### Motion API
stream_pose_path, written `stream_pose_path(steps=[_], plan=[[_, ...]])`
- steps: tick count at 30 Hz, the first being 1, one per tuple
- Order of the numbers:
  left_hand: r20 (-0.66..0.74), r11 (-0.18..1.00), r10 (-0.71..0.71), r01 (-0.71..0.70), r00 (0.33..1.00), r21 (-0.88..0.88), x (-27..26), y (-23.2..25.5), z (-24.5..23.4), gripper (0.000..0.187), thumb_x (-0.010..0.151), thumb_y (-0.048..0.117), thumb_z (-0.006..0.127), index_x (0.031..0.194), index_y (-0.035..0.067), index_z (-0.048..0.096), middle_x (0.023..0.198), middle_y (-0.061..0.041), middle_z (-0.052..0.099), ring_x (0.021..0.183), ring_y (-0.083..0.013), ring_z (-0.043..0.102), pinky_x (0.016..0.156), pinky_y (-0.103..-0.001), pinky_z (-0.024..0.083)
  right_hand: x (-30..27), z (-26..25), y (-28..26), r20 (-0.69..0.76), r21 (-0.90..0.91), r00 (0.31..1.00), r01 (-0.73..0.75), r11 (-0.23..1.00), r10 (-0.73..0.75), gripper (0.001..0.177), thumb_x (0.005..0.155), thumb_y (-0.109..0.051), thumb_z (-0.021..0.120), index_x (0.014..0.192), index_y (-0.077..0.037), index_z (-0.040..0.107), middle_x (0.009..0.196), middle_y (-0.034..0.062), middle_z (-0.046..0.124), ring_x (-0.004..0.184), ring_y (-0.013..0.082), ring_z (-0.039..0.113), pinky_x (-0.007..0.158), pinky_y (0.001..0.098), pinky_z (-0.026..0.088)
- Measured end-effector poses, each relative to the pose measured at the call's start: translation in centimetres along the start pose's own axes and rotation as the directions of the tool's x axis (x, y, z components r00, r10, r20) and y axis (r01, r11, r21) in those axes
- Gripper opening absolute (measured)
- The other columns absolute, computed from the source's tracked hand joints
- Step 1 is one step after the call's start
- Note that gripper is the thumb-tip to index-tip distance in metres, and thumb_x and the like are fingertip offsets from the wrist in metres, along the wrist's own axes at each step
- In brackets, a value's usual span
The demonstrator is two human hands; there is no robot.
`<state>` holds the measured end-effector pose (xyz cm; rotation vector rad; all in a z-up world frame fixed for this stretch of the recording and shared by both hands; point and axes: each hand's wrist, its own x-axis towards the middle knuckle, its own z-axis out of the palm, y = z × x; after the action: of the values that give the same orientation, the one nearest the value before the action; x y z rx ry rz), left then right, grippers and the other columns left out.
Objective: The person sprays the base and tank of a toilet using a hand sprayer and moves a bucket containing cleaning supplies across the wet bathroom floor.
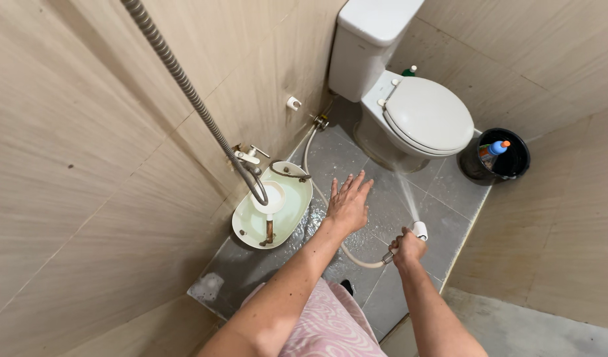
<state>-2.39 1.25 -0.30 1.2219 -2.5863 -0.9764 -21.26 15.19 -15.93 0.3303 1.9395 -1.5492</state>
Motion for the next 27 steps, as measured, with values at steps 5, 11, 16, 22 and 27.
stream_pose_path(steps=[5,11,16,22,27], plan=[[-0.005,1.0,0.018,-0.018,1.0,0.0,0.1,0.7,0.5,0.07,0.088,0.012,0.068,0.153,0.015,0.041,0.167,-0.011,0.024,0.153,-0.0315,0.024,0.125,-0.057,0.008,0.6,-1.0,-0.5,-0.019,0.043,0.999,-0.037,0.998,0.038,0.007,0.095,-0.005,0.058,0.097,0.001,0.054,0.062,0.0065,0.048,0.045,0.0187,0.046,0.042,0.0373,0.039],[-0.004,0.999,0.035,-0.035,0.999,0.01,1.0,2.4,1.2,0.07,0.088,0.013,0.068,0.153,0.014,0.04,0.166,-0.011,0.026,0.153,-0.0321,0.025,0.125,-0.058,0.01,1.3,-1.0,-1.6,-0.015,0.064,0.999,-0.038,0.997,0.039,0.008,0.095,-0.005,0.06,0.097,0.001,0.055,0.06,0.0065,0.047,0.045,0.02,0.046,0.04,0.0377,0.038],[0.018,0.999,0.042,-0.042,0.999,0.018,1.9,4.5,2.1,0.07,0.088,0.013,0.068,0.153,0.014,0.04,0.166,-0.011,0.026,0.153,-0.0327,0.026,0.124,-0.059,0.011,1.9,-1.8,-2.0,-0.026,0.068,0.997,-0.064,0.996,0.066,0.009,0.095,-0.006,0.059,0.098,0.002,0.057,0.06,0.0055,0.047,0.045,0.019,0.047,0.04,0.0367,0.036],[0.038,0.999,0.049,-0.05,0.998,0.021,3.3,6.7,3.2,0.071,0.088,0.013,0.068,0.153,0.014,0.04,0.167,-0.011,0.025,0.153,-0.0328,0.026,0.124,-0.058,0.011,5.6,-3.5,-5.1,-0.009,0.144,0.998,-0.064,0.987,0.066,0.006,0.094,-0.004,0.057,0.098,0.001,0.056,0.061,0.0059,0.048,0.044,0.0185,0.046,0.039,0.0357,0.036],[0.045,0.998,0.051,-0.052,0.998,0.026,5.2,9.5,5.1,0.07,0.089,0.013,0.068,0.153,0.015,0.04,0.167,-0.01,0.024,0.153,-0.0317,0.026,0.124,-0.058,0.01,7.4,-4.8,-7.6,0.015,0.162,0.994,-0.111,0.98,0.11,0.006,0.094,-0.004,0.058,0.097,0.001,0.055,0.061,0.0057,0.047,0.043,0.0173,0.045,0.037,0.0346,0.035]])
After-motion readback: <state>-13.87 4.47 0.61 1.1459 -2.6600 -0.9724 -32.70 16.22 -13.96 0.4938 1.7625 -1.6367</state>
